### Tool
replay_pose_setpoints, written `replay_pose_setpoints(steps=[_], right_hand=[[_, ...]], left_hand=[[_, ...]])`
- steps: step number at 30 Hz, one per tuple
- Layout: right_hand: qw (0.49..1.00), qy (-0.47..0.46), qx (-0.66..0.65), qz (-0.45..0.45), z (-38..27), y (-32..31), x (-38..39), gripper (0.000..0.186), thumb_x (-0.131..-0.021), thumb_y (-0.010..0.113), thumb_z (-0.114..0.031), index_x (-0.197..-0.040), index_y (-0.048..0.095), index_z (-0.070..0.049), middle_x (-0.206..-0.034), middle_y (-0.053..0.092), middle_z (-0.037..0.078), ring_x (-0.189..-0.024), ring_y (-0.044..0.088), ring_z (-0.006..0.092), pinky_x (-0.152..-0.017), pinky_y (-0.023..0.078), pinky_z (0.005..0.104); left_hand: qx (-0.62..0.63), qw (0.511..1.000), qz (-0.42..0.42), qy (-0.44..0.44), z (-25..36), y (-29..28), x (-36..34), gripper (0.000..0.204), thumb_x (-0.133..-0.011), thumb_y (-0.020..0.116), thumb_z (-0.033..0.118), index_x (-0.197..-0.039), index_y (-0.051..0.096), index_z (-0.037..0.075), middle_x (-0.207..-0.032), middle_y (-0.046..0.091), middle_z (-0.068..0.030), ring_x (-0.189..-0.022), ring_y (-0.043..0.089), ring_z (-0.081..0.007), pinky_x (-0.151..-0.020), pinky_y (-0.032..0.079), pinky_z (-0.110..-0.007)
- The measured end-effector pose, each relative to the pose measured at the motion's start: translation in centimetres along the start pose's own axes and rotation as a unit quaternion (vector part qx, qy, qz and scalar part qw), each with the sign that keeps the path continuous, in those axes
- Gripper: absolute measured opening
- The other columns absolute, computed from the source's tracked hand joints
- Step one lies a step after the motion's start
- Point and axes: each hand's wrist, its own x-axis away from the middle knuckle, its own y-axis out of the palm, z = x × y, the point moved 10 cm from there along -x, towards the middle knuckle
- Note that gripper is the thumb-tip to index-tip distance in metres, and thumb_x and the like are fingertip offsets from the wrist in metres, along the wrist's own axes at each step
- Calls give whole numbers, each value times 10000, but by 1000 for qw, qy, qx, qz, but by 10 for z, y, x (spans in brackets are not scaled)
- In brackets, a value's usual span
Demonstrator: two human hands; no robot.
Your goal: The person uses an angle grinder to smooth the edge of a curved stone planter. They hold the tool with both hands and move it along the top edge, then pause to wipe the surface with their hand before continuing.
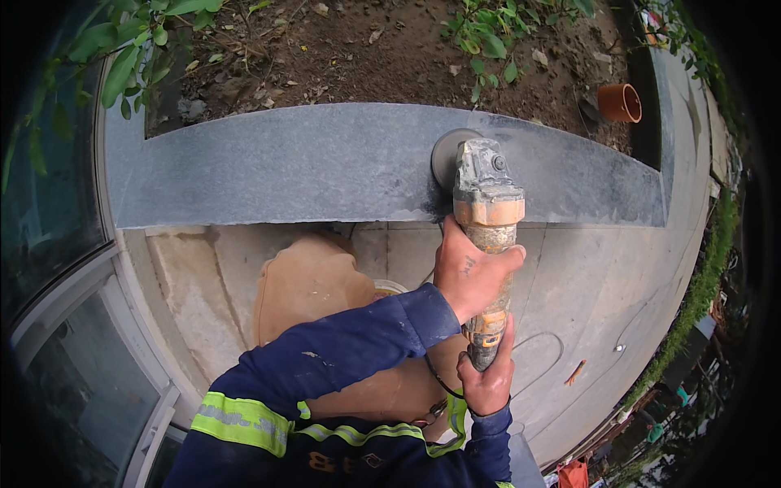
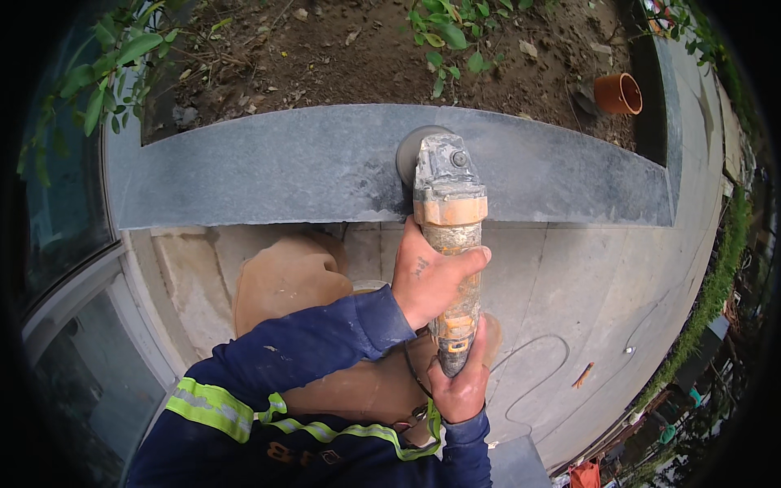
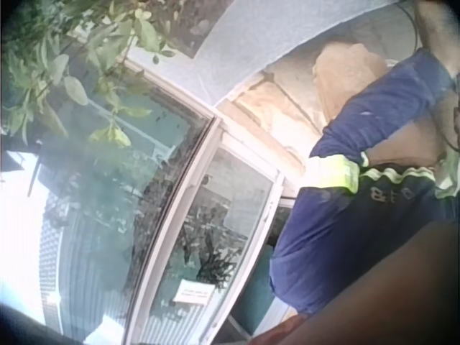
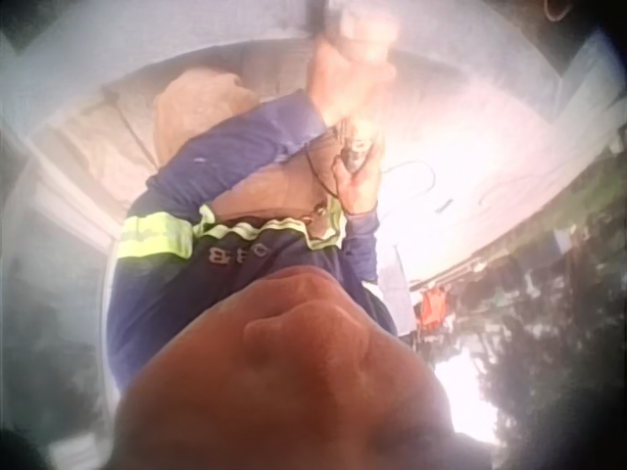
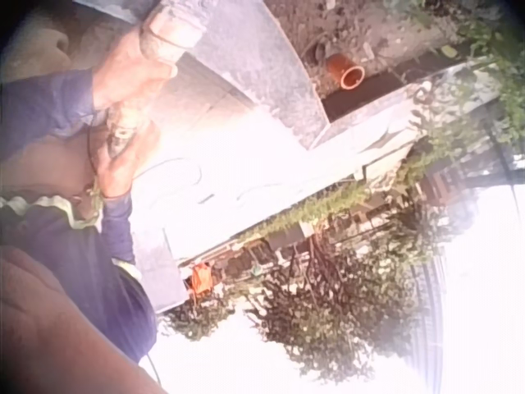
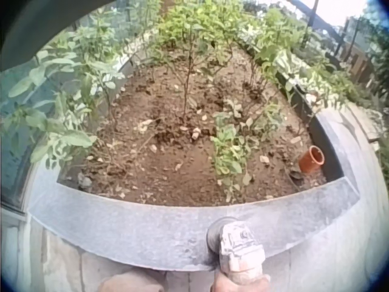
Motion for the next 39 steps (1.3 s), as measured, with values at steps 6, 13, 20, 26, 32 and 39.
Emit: replay_pose_setpoints(steps=[6, 13, 20, 26, 32, 39], right_hand=[[1000, 19, -12, -2, 4, -3, 11, 857, -756, 605, 47, -1522, 225, -7, -948, 679, 155, -754, 662, 221, -674, 537, 347], [1000, 1, 8, 0, -2, -2, -3, 867, -752, 619, 42, -1522, 223, -3, -939, 677, 160, -756, 663, 228, -690, 541, 353], [1000, 17, -3, -13, -1, -1, 9, 869, -749, 620, 42, -1520, 220, 11, -892, 677, 155, -730, 661, 226, -671, 540, 357], [1000, 7, -1, -16, -5, -1, 9, 875, -747, 626, 39, -1521, 218, 11, -877, 670, 150, -691, 652, 212, -631, 536, 354], [1000, 4, 11, -14, -6, 0, 6, 880, -739, 631, 39, -1520, 225, 12, -853, 658, 145, -684, 644, 206, -631, 535, 351], [999, 39, -5, -29, -3, 1, 13, 878, -734, 633, 33, -1516, 234, 15, -876, 661, 150, -686, 643, 203, -629, 534, 351]], left_hand=[[6, 1000, 1, 23, -6, 5, 8, 668, -731, 809, 239, -1188, 431, -69, -1076, 646, -207, -981, 665, -295, -879, 522, -395], [13, 1000, -5, 8, 0, 1, -3, 654, -740, 807, 232, -1185, 430, -64, -1084, 642, -199, -976, 663, -280, -878, 523, -387], [24, 999, -11, 21, -4, 1, 9, 634, -743, 808, 194, -1183, 428, -61, -1079, 636, -192, -978, 655, -260, -876, 522, -381], [22, 1000, 2, 16, -5, -4, 11, 634, -741, 808, 199, -1176, 428, -62, -1069, 629, -193, -975, 650, -267, -871, 519, -386], [22, 1000, 4, 17, -1, -6, 8, 634, -742, 809, 207, -1173, 426, -58, -1079, 631, -190, -977, 655, -279, -880, 516, -391], [19, 999, 31, 7, -4, -12, 19, 518, -765, 793, 66, -1159, 468, -22, -1041, 618, -96, -907, 617, -152, -807, 527, -323]])
